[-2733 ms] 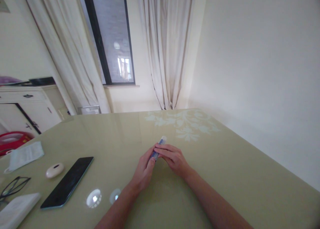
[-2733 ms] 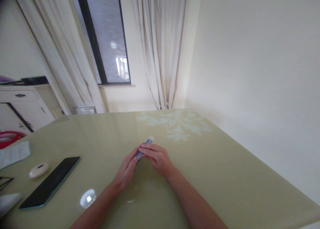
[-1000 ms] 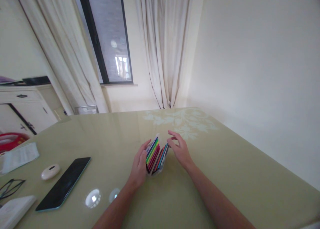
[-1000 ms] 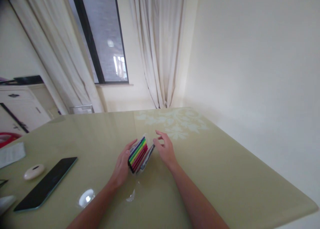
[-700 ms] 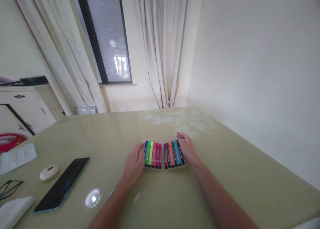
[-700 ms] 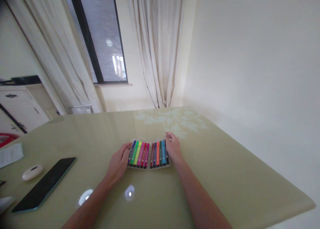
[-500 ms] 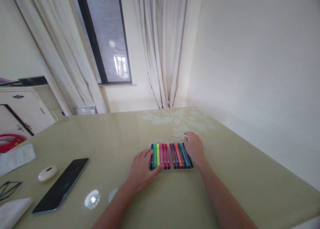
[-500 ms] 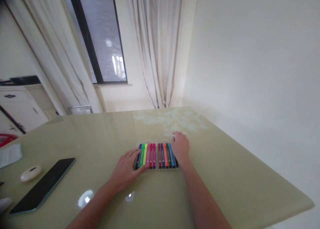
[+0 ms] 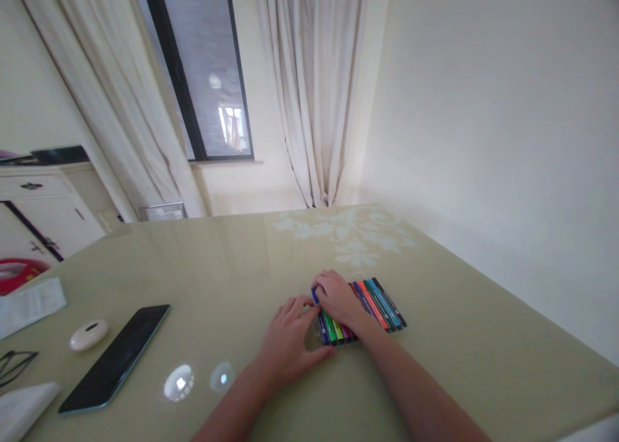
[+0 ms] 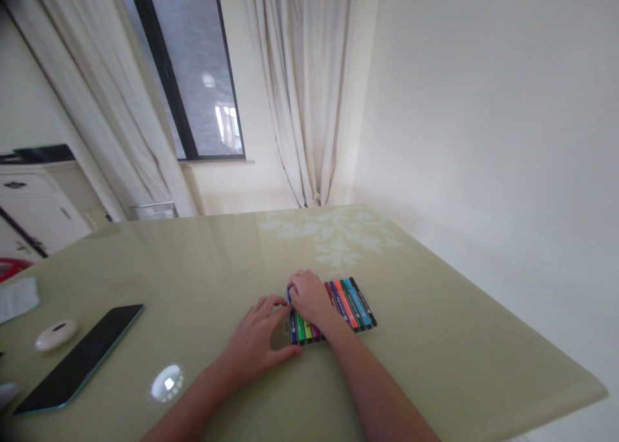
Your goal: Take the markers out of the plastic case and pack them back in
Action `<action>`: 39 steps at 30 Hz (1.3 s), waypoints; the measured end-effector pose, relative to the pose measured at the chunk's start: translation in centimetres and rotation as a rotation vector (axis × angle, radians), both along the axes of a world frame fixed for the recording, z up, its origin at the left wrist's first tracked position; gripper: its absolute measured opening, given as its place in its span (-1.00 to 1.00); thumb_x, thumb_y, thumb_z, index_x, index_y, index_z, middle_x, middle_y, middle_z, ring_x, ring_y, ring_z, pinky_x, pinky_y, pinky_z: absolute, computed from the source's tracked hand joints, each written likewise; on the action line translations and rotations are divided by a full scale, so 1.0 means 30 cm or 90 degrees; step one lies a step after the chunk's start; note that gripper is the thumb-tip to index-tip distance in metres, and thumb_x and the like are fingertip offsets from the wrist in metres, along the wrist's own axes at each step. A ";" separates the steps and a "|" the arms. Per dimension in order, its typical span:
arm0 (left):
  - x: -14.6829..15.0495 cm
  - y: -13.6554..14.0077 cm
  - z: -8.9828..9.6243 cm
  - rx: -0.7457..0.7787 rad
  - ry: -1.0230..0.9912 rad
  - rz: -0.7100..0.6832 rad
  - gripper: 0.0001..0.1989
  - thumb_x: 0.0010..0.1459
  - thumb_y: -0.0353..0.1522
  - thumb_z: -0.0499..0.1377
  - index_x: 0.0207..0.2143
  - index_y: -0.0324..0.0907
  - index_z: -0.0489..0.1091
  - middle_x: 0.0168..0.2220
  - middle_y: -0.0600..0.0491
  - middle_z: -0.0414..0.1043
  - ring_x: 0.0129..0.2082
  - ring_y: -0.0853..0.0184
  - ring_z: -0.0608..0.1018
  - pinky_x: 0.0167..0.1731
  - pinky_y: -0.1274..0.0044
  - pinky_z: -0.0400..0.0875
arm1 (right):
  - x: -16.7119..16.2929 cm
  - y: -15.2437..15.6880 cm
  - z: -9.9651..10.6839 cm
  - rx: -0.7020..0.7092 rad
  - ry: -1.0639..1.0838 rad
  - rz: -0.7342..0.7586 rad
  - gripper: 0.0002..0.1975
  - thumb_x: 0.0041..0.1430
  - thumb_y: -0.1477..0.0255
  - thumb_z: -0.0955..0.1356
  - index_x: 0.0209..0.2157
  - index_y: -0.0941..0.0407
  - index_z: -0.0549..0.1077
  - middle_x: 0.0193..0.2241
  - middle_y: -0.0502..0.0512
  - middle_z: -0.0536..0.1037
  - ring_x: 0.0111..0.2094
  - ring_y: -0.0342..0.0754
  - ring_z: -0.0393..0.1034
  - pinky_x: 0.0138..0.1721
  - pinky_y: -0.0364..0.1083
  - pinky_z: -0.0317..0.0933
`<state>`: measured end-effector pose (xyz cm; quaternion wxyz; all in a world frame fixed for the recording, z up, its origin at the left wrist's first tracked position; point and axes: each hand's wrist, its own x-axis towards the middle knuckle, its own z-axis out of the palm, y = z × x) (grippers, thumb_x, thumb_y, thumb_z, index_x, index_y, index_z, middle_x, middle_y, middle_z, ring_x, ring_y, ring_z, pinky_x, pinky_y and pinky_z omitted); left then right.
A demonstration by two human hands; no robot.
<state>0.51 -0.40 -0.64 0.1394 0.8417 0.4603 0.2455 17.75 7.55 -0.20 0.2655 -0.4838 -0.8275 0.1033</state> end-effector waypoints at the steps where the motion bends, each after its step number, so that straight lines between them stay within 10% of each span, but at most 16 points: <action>1: 0.000 0.002 -0.001 -0.001 -0.004 -0.001 -0.32 0.04 0.04 0.35 0.16 -0.04 0.41 0.15 -0.11 0.40 0.13 -0.03 0.42 0.16 0.16 0.32 | 0.003 0.005 -0.001 -0.005 0.023 0.001 -0.77 0.22 0.63 0.26 -0.36 0.12 0.53 -0.31 0.10 0.57 -0.17 0.00 0.38 -0.05 -0.06 0.19; 18: -0.018 0.013 -0.003 0.008 -0.046 0.011 -0.24 0.14 0.05 0.28 0.28 -0.09 0.24 0.20 -0.17 0.40 0.18 -0.03 0.44 0.19 0.14 0.32 | 0.051 -0.019 0.099 0.037 0.408 -0.157 -0.48 0.37 0.06 0.26 -0.58 0.07 0.14 -0.62 -0.13 0.11 -0.52 -0.14 0.05 -0.45 -0.12 -0.04; 31: -0.041 0.054 -0.003 -0.030 0.039 0.220 -0.50 0.46 -0.26 -0.19 0.35 -0.16 0.16 0.15 -0.25 0.45 0.00 0.00 0.60 -0.07 0.26 0.48 | -0.002 -0.033 0.058 -0.150 0.581 -0.064 -0.50 0.39 -0.02 0.16 -0.18 0.10 0.46 -0.33 0.10 0.58 -0.48 -0.07 0.47 -0.48 -0.11 0.31; 39: -0.129 0.067 0.020 -0.015 0.306 0.371 -0.59 0.40 -0.42 -0.11 0.09 -0.29 0.44 -0.02 -0.29 0.44 -0.09 0.00 0.58 -0.17 0.29 0.47 | 0.080 0.027 -0.002 0.012 0.089 -0.147 -0.50 0.49 0.22 0.12 -0.40 0.09 0.51 -0.37 0.19 0.60 -0.26 0.04 0.46 -0.15 -0.02 0.23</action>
